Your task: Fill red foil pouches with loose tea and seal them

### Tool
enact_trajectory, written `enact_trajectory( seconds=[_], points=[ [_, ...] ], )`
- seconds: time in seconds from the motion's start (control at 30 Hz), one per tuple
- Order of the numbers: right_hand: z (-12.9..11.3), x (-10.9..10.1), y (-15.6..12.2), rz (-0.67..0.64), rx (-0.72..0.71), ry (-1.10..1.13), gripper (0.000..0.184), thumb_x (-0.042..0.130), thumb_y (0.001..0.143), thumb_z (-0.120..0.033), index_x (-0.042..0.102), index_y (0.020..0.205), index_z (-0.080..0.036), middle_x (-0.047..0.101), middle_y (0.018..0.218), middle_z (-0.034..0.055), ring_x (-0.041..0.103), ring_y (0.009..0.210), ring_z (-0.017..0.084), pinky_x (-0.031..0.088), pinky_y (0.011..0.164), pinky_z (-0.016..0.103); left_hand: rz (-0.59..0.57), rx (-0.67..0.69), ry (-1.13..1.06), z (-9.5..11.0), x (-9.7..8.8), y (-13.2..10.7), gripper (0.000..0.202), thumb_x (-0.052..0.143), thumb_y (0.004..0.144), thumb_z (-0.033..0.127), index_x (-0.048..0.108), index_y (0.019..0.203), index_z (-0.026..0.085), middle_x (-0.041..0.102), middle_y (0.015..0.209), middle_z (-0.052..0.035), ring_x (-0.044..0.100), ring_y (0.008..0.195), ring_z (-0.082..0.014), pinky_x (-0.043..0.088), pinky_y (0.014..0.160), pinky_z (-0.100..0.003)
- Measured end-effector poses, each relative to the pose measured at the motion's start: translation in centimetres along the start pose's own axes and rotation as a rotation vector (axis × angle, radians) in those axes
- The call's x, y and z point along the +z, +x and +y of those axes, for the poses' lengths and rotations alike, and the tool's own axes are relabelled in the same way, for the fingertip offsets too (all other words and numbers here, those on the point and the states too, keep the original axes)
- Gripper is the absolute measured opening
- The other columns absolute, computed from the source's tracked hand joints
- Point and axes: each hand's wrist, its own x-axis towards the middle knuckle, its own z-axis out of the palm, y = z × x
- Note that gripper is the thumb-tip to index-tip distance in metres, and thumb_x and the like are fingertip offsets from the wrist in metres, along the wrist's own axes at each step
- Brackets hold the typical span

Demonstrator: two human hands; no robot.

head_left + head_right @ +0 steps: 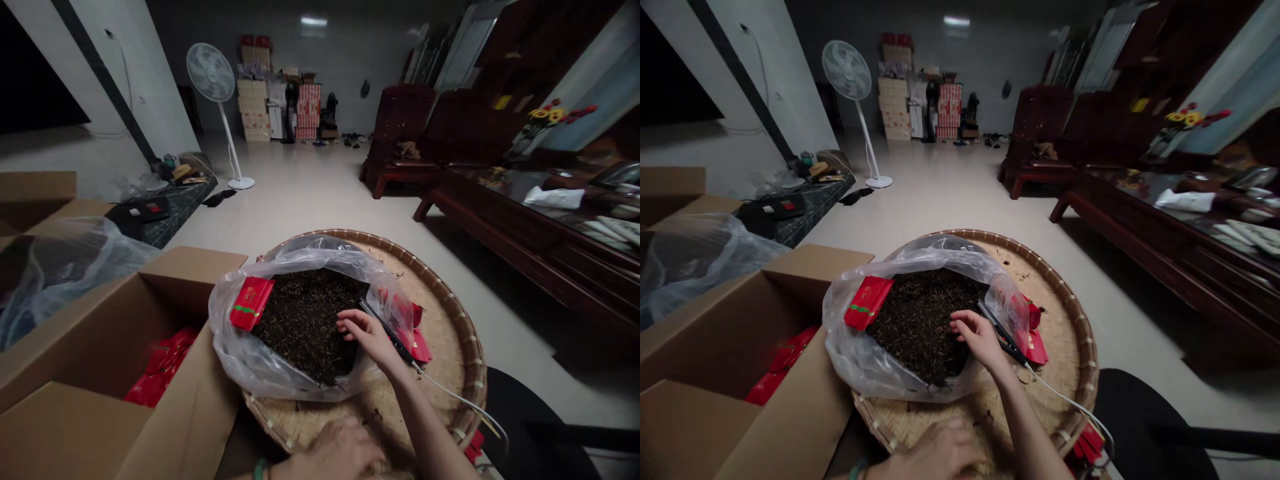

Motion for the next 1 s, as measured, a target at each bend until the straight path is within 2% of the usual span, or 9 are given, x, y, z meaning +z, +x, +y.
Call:
enact_trajectory(
  seconds=[0.07, 0.2, 0.3, 0.37, 0.4, 0.47, 0.57, 0.87, 1.0],
  points=[
    [0.2, 0.2, 0.1, 0.001, -0.022, -0.012, 0.042, 0.069, 0.067, -0.053, 0.067, 0.088, -0.017, 0.07, 0.079, 0.006, 0.066, 0.073, 0.018, 0.051, 0.058, 0.027, 0.082, -0.135, 0.027, 1.0, -2.9, -0.5, 0.033, 0.057, 0.083, 0.044, 0.066, 0.107, 0.022, 0.069, 0.095, -0.0083, 0.06, 0.092, -0.0239, 0.046, 0.08, -0.033],
    [0.6, 0.4, 0.3, 0.062, -0.079, -0.055, 0.038, 0.066, 0.069, -0.052, 0.067, 0.087, -0.018, 0.07, 0.08, 0.0052, 0.067, 0.077, 0.02, 0.052, 0.059, 0.029, 0.267, -0.223, -0.018, 1.3, -8.1, -0.5, 0.024, 0.05, 0.088, 0.03, 0.071, 0.094, 0.02, 0.07, 0.083, -0.0081, 0.062, 0.077, -0.0205, 0.046, 0.072, -0.03],
    [0.8, 0.3, 0.1, 0.085, -0.104, -0.116, 0.035, 0.064, 0.072, -0.05, 0.067, 0.089, -0.02, 0.07, 0.082, 0.0045, 0.066, 0.079, 0.02, 0.053, 0.059, 0.03, 0.664, -0.267, -0.065, -0.2, -13.1, -0.6, 0.026, 0.048, 0.089, 0.031, 0.072, 0.09, 0.023, 0.071, 0.088, -0.0091, 0.063, 0.081, -0.0217, 0.046, 0.08, -0.031],
    [0.8, 0.2, -0.1, 0.085, -0.112, -0.138, 0.034, 0.062, 0.073, -0.049, 0.067, 0.089, -0.02, 0.07, 0.082, 0.0045, 0.066, 0.079, 0.02, 0.054, 0.059, 0.03, 0.948, -0.421, 0.125, -2.0, -16.7, -1.3, 0.023, 0.051, 0.087, 0.031, 0.07, 0.097, 0.023, 0.068, 0.101, -0.0105, 0.059, 0.095, -0.0262, 0.04, 0.093, -0.037],
    [0.8, 0.1, -0.2, 0.085, -0.114, -0.141, 0.034, 0.062, 0.074, -0.049, 0.067, 0.09, -0.02, 0.07, 0.082, 0.0046, 0.066, 0.079, 0.02, 0.054, 0.06, 0.03, 1.001, -0.509, 0.25, -3.0, -18.3, -1.8, 0.026, 0.051, 0.086, 0.03, 0.067, 0.103, 0.021, 0.065, 0.11, -0.0116, 0.056, 0.104, -0.0286, 0.037, 0.098, -0.04],
    [0.7, 0.0, -0.3, 0.082, -0.111, -0.136, 0.034, 0.062, 0.074, -0.049, 0.067, 0.09, -0.019, 0.07, 0.082, 0.0049, 0.066, 0.08, 0.021, 0.054, 0.06, 0.03, 1.0, -0.693, 0.431, -5.0, -20.6, -3.0, 0.03, 0.052, 0.084, 0.029, 0.063, 0.109, 0.017, 0.06, 0.119, -0.0144, 0.051, 0.112, -0.0325, 0.035, 0.1, -0.045],
    [0.7, -0.1, -0.3, 0.072, -0.095, -0.119, 0.034, 0.062, 0.074, -0.049, 0.067, 0.091, -0.019, 0.07, 0.083, 0.0054, 0.067, 0.081, 0.021, 0.053, 0.062, 0.031, 0.882, -0.861, 0.489, -7.5, -21.8, -4.5, 0.03, 0.049, 0.086, 0.03, 0.061, 0.107, 0.012, 0.064, 0.11, -0.0172, 0.058, 0.104, -0.0314, 0.041, 0.093, -0.043],
    [0.8, 0.1, -0.1, 0.063, -0.057, -0.063, 0.038, 0.067, 0.069, -0.052, 0.067, 0.087, -0.018, 0.07, 0.08, 0.006, 0.067, 0.078, 0.021, 0.052, 0.059, 0.03, 0.813, -0.888, 0.34, -9.7, -22.7, -6.3, 0.034, 0.058, 0.08, 0.042, 0.074, 0.095, 0.015, 0.074, 0.09, -0.0152, 0.066, 0.089, -0.0331, 0.047, 0.084, -0.041],
    [0.7, 0.2, -0.2, 0.053, -0.042, -0.043, 0.04, 0.068, 0.067, -0.054, 0.068, 0.086, -0.018, 0.07, 0.078, 0.0062, 0.066, 0.077, 0.021, 0.051, 0.058, 0.029, 0.813, -0.84, 0.293, -10.5, -23.0, -7.0, 0.032, 0.059, 0.078, 0.041, 0.075, 0.095, 0.017, 0.072, 0.103, -0.0118, 0.067, 0.095, -0.0297, 0.047, 0.088, -0.036]
  ],
)
